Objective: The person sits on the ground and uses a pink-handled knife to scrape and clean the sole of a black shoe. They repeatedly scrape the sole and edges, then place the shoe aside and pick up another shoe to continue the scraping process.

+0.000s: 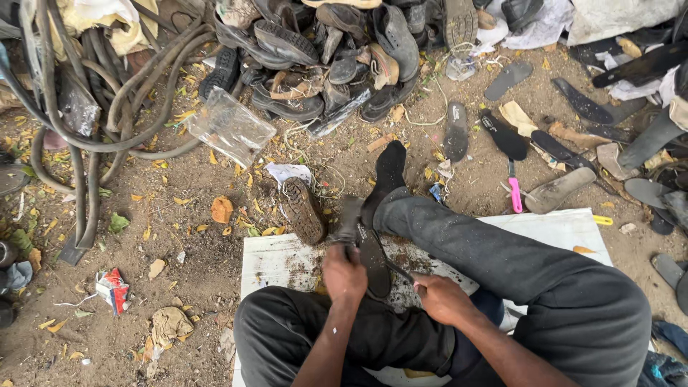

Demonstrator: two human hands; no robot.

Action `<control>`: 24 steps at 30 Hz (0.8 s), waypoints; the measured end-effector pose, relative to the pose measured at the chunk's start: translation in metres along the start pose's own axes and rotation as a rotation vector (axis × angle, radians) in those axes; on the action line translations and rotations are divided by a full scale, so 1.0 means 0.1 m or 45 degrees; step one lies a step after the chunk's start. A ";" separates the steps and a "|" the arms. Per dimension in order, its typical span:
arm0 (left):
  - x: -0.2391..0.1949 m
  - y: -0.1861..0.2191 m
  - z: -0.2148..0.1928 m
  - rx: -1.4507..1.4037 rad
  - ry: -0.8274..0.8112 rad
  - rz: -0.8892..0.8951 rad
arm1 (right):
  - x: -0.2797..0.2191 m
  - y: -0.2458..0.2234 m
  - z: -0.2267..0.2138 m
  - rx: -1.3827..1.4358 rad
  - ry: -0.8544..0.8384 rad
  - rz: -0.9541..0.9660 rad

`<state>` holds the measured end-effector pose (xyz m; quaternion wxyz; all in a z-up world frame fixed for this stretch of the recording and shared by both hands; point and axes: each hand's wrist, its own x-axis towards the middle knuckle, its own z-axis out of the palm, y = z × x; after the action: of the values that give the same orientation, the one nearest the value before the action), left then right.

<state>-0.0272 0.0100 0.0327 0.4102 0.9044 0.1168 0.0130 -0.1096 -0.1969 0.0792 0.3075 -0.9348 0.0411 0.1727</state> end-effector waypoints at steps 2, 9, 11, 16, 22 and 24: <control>0.06 0.00 0.17 0.198 -0.254 0.199 | 0.07 -0.01 0.01 -0.001 0.023 0.037; -0.03 -0.13 0.21 0.251 -0.201 0.336 | -0.17 0.05 0.11 0.147 -0.141 0.121; -0.01 -0.02 0.10 0.264 -0.374 0.202 | -0.07 0.06 0.12 0.391 -0.121 0.124; -0.09 0.14 -0.08 0.336 -0.495 0.491 | 0.22 0.13 0.17 0.608 0.050 -0.279; 0.10 -0.06 0.01 0.110 -0.282 0.499 | 0.27 0.15 0.19 0.083 -0.238 0.058; 0.12 -0.05 -0.07 0.000 -0.175 0.041 | 0.28 0.10 0.11 0.079 -0.151 -0.064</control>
<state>-0.0174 0.0205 0.0329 0.4171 0.9048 0.0739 -0.0427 -0.0889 -0.1979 0.0557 0.3427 -0.9136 0.0044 0.2187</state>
